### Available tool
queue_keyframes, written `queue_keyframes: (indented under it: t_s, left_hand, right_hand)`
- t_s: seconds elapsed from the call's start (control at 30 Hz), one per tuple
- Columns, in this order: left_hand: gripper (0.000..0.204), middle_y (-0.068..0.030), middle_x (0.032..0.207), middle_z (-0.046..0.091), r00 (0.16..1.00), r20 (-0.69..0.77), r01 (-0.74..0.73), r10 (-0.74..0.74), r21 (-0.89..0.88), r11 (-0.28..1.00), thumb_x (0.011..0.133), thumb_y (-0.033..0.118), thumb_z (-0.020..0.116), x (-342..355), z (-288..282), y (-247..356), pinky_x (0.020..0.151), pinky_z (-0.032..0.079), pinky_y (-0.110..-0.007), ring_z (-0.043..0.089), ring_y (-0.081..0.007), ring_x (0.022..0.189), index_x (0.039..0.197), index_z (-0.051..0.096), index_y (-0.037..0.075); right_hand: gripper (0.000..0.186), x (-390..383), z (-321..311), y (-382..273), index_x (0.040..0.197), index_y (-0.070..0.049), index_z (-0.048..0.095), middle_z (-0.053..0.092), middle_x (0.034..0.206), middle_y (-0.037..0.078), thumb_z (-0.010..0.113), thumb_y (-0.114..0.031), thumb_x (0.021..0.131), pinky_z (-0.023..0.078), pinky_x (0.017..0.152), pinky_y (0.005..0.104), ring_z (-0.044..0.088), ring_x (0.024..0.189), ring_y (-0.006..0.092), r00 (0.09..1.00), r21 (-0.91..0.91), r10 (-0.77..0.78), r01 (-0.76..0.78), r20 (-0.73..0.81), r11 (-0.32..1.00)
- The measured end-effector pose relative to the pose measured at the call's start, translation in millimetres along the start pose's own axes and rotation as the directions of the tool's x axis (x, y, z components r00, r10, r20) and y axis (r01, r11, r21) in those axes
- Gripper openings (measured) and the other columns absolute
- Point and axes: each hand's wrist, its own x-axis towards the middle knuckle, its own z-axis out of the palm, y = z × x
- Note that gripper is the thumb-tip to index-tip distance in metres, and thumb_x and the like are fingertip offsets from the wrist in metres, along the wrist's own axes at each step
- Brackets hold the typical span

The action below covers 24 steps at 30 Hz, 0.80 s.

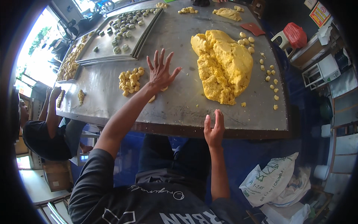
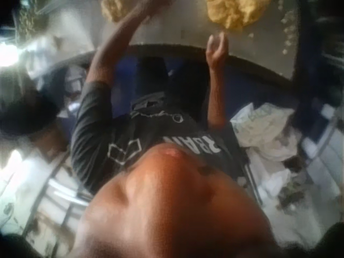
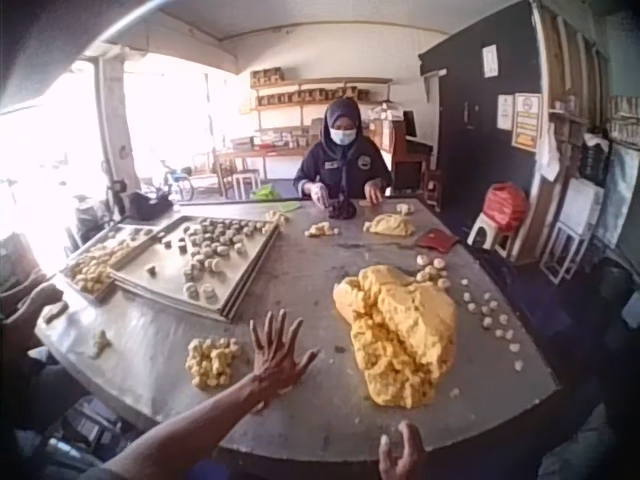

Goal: The person prepares pastries by hand on a large metal table, rolling dough into balls, flattening small pieces of dough, and placing them onto a metal tray.

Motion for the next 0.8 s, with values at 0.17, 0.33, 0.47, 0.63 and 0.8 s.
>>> queue_keyframes:
  t_s: [0.17, 0.33, 0.47, 0.63, 0.8]
  left_hand:
    - [0.073, -0.0171, 0.15, 0.014, 0.989, 0.065, -0.136, 0.135, 0.019, 0.991, 0.086, 0.061, 0.045, 16, -6, 1, 0.106, -0.007, -0.062, 0.002, -0.0364, 0.14, 0.143, 0.025, 0.019]
    - [0.075, -0.017, 0.15, 0.013, 0.995, -0.047, -0.085, 0.085, 0.001, 0.996, 0.085, 0.063, 0.044, 29, -18, 11, 0.106, -0.005, -0.063, 0.002, -0.0375, 0.139, 0.143, 0.025, 0.019]
    - [0.076, -0.0162, 0.15, 0.011, 0.99, 0.098, -0.104, 0.106, -0.025, 0.994, 0.086, 0.061, 0.045, 1, -5, 0, 0.105, -0.002, -0.063, 0.003, -0.0373, 0.139, 0.144, 0.021, 0.02]
    - [0.076, -0.0158, 0.149, 0.011, 0.999, -0.03, -0.027, 0.025, -0.1, 0.995, 0.086, 0.063, 0.041, 22, -22, 5, 0.105, 0.003, -0.061, 0.006, -0.0374, 0.139, 0.145, 0.018, 0.021]
    - [0.079, -0.0147, 0.15, 0.01, 0.994, 0.06, -0.096, 0.092, 0.069, 0.993, 0.084, 0.065, 0.044, 20, -14, -14, 0.105, 0.006, -0.062, 0.005, -0.0355, 0.139, 0.145, 0.019, 0.021]
  right_hand:
    - [0.036, 4, 2, 5, 0.114, 0.009, 0.05, 0.055, 0.112, 0.027, 0.058, -0.014, 0.088, 0.044, 0.092, 0.0428, 0.054, 0.106, 0.0409, 0.999, -0.023, -0.03, 0.029, -0.032, 0.999]
    - [0.036, 8, 0, 6, 0.114, 0.009, 0.051, 0.055, 0.111, 0.027, 0.058, -0.014, 0.087, 0.044, 0.092, 0.0429, 0.054, 0.106, 0.0409, 0.999, 0.011, -0.036, 0.037, -0.034, 0.999]
    - [0.034, 6, 4, 7, 0.113, 0.009, 0.051, 0.056, 0.11, 0.027, 0.058, -0.013, 0.087, 0.045, 0.091, 0.0426, 0.055, 0.105, 0.0406, 0.998, -0.014, -0.037, 0.037, -0.054, 0.999]
    - [0.033, 3, 1, 8, 0.111, 0.009, 0.052, 0.056, 0.11, 0.027, 0.059, -0.011, 0.086, 0.045, 0.091, 0.0423, 0.055, 0.104, 0.0404, 0.996, -0.075, -0.059, 0.055, -0.06, 0.996]
    - [0.031, 6, 3, 8, 0.11, 0.009, 0.053, 0.056, 0.111, 0.027, 0.059, -0.009, 0.085, 0.046, 0.09, 0.0427, 0.056, 0.103, 0.0407, 0.991, -0.082, -0.098, 0.091, -0.089, 0.992]
